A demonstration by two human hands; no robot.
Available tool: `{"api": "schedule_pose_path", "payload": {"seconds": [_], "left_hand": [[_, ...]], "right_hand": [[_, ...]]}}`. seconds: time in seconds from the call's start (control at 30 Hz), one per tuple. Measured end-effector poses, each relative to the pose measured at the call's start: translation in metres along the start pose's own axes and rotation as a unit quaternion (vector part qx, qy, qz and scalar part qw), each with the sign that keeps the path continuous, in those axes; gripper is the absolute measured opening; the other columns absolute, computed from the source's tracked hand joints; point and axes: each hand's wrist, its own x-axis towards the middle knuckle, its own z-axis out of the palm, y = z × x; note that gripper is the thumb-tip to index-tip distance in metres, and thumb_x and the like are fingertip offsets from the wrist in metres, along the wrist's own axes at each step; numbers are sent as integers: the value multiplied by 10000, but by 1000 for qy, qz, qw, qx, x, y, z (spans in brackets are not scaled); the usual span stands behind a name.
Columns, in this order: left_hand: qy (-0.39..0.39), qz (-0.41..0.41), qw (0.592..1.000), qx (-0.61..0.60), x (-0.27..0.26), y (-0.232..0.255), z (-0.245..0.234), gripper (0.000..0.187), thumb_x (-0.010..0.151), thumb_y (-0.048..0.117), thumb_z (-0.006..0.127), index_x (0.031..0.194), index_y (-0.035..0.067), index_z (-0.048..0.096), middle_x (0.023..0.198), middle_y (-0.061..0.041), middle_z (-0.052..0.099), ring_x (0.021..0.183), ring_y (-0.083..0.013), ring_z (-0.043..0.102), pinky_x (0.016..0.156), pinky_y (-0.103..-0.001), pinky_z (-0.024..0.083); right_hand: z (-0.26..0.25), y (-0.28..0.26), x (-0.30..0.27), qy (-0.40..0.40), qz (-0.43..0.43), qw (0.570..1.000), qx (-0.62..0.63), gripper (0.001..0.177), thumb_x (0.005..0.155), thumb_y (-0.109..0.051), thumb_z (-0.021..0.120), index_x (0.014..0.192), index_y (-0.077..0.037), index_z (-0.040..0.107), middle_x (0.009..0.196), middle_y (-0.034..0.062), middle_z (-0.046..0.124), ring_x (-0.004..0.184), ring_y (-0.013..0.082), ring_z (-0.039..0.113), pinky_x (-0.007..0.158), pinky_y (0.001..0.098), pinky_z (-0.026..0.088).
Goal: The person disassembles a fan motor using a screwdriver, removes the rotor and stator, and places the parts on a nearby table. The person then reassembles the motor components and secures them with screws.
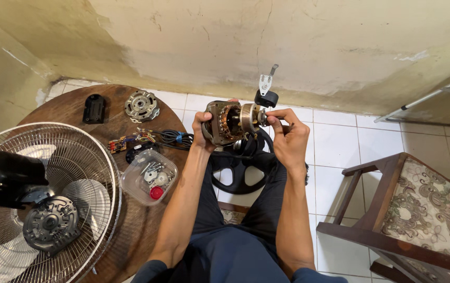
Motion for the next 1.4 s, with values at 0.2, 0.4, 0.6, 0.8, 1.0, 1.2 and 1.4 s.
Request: {"api": "schedule_pose_path", "payload": {"seconds": [0.2,0.4,0.6,0.8,1.0,1.2,1.4], "left_hand": [[-100,36,993,-57,-4,7,-3,1015,748,447,685,1542,-127,421,1300,-276,633,1110,-359,682,944,-418,601],[-197,77,972,-103,-8,9,6,1126,645,610,716,1470,-93,412,1219,-306,561,1156,-408,603,1056,-476,551],[-214,75,969,-100,-15,21,16,1109,648,608,704,1477,-72,423,1246,-276,548,1180,-395,585,1066,-460,533],[-88,102,990,-43,-28,25,21,1011,717,434,710,1539,-70,406,1296,-272,607,1175,-439,656,1003,-505,587],[-65,137,985,-87,-24,29,13,936,751,396,688,1516,-73,424,1295,-262,640,1147,-415,686,1008,-495,587],[20,220,973,-70,-24,49,8,842,793,448,674,1454,-45,499,1283,-234,644,1147,-365,674,1010,-480,592],[83,298,950,-42,-32,102,-5,636,835,458,661,1306,35,595,1199,-141,664,1070,-280,675,932,-447,591]], "right_hand": [[3,38,-11,39,110,971,209,137,1047,-140,671,1040,-3,664,834,13,675,565,30,466,485,203,345],[4,56,-18,16,130,911,392,162,1055,-204,641,1049,-43,634,756,-27,581,508,19,324,438,237,223],[9,52,-19,-3,126,890,438,149,1098,-202,599,1069,-62,640,732,-35,557,498,26,285,448,245,206],[15,50,-20,-6,155,878,454,139,1088,-194,607,1036,-67,632,714,-44,529,479,23,262,441,243,195],[20,55,-23,-13,197,845,497,151,1083,-216,600,1027,-77,618,738,-32,551,495,28,244,447,233,198],[22,49,-16,14,194,867,458,153,1069,-217,631,1023,-72,613,731,-53,519,484,25,257,446,235,199],[37,31,-11,-6,150,917,369,166,1089,-209,661,1061,-48,636,731,-28,532,529,31,351,462,238,247]]}}
